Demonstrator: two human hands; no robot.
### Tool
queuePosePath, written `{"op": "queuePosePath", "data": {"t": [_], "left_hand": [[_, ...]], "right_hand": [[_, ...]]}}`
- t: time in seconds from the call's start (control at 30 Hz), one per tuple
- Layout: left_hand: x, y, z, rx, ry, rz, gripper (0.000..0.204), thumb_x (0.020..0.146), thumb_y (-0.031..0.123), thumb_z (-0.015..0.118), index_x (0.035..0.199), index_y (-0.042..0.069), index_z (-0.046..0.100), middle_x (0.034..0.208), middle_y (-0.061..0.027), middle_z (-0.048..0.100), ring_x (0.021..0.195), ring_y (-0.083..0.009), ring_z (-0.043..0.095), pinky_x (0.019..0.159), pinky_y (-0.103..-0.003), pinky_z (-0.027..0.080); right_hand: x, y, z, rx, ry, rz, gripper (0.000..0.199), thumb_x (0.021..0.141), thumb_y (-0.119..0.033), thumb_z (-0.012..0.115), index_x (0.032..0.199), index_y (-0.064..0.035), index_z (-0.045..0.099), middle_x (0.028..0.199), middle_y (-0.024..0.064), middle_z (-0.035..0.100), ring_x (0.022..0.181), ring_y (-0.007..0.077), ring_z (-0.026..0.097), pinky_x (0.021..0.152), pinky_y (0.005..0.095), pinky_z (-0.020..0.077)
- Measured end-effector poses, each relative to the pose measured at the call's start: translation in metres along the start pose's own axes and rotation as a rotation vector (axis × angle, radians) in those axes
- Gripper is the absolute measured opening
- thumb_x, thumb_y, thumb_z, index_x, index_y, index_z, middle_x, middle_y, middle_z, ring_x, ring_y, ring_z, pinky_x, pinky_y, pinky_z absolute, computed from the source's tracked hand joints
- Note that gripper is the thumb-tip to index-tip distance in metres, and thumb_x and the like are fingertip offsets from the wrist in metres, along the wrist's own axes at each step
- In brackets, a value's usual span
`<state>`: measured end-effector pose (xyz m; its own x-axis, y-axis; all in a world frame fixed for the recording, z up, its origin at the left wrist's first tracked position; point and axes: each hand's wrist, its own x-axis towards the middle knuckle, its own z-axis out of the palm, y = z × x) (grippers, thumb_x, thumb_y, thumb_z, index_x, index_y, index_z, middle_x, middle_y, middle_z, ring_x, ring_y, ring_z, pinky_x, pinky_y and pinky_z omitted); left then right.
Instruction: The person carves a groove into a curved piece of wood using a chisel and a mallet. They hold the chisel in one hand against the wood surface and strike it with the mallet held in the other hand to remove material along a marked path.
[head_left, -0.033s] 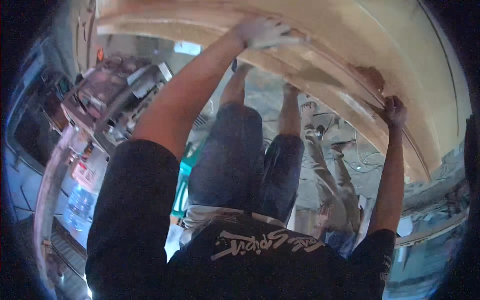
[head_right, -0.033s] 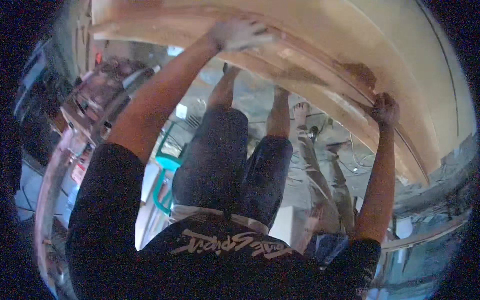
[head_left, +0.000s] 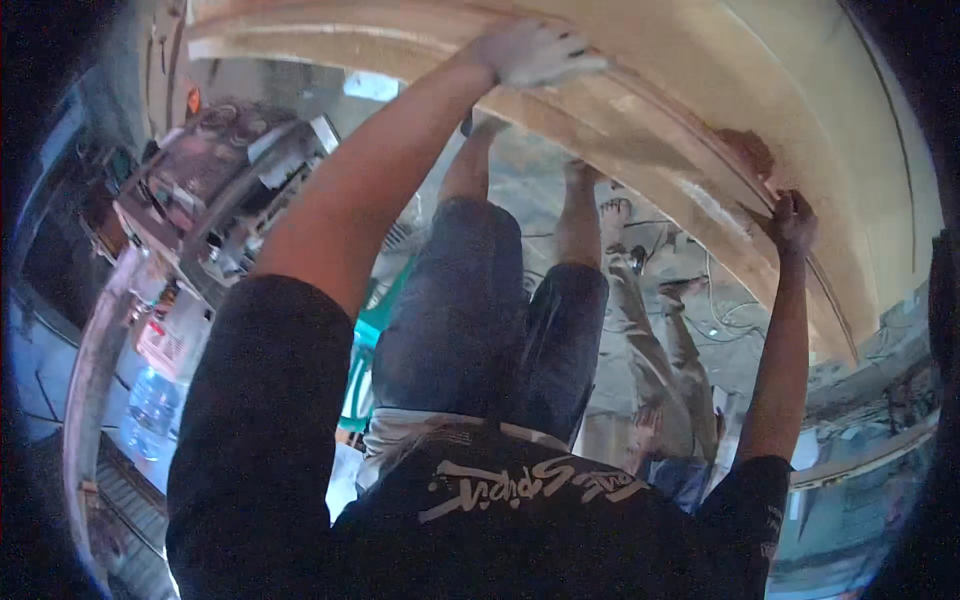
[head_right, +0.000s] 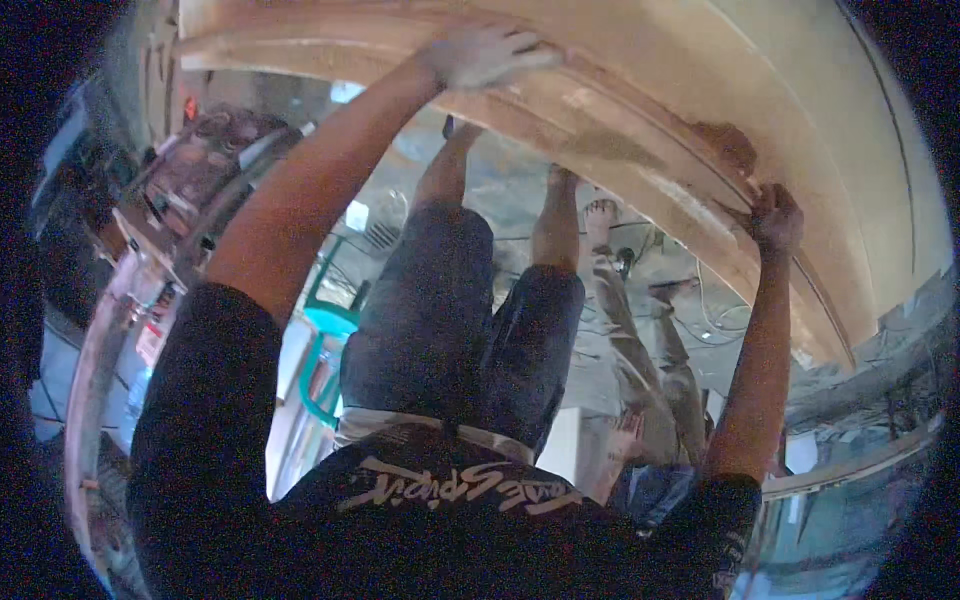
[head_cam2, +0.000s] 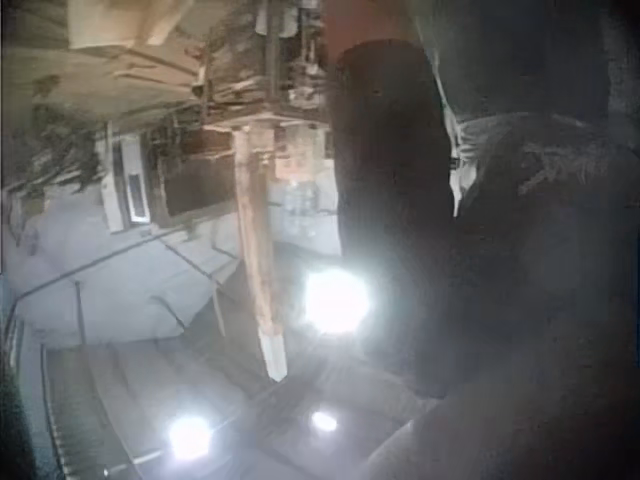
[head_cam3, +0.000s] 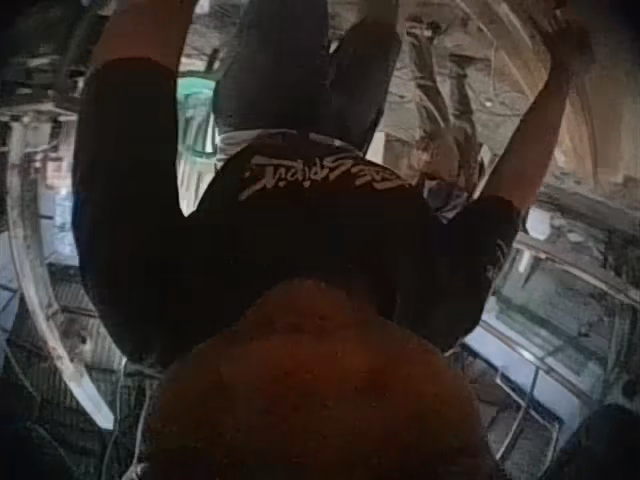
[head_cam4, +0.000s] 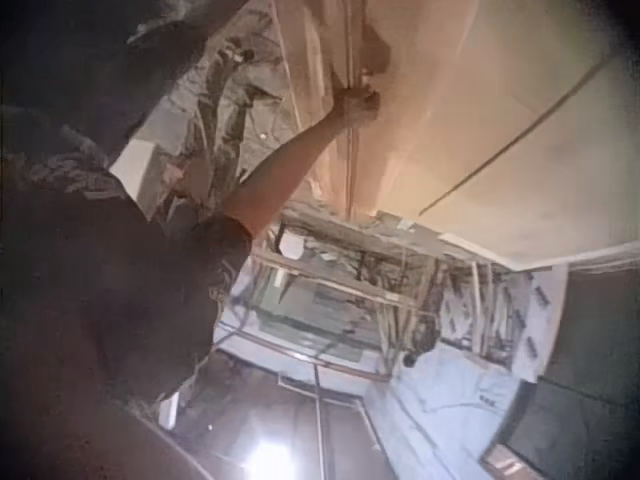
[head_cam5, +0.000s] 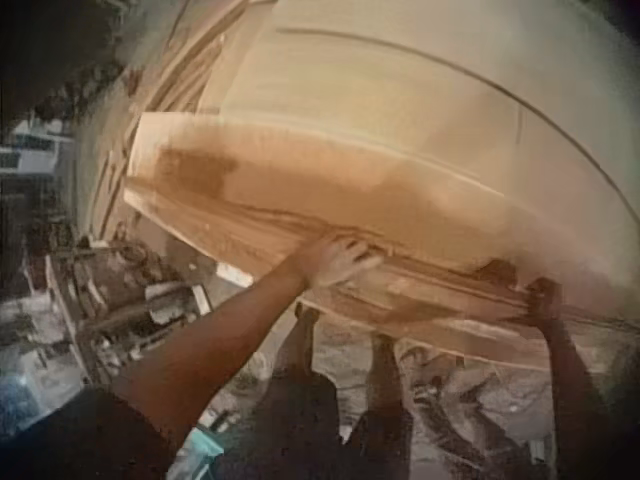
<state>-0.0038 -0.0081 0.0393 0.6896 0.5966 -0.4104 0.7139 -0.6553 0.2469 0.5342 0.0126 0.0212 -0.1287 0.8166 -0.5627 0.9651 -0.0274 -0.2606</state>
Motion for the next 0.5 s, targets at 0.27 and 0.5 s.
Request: {"op": "queuePosePath", "data": {"t": [0.27,0.5], "left_hand": [[-0.024,-0.001,0.023,-0.043,0.196,-0.005,0.049,0.095,0.033,0.057,0.136,0.008,0.051,0.128,-0.0166,0.061,0.114,-0.0327,0.062,0.089,-0.047,0.053],[-0.001,0.024,-0.035,-0.168,0.262,-0.073,0.055,0.085,0.037,0.073,0.125,0.001,0.059,0.114,-0.0178,0.068,0.107,-0.0328,0.065,0.091,-0.046,0.051]], "right_hand": [[-0.070,-0.056,0.090,-0.139,0.940,0.142,0.060,0.096,-0.054,0.054,0.122,0.0000,0.055,0.111,0.0225,0.061,0.102,0.0401,0.056,0.089,0.0533,0.0432],[-0.228,-0.217,0.389,0.105,0.808,0.736,0.073,0.099,-0.040,0.053,0.144,0.0135,0.032,0.145,0.0373,0.038,0.134,0.0510,0.037,0.113,0.0580,0.0270]]}}
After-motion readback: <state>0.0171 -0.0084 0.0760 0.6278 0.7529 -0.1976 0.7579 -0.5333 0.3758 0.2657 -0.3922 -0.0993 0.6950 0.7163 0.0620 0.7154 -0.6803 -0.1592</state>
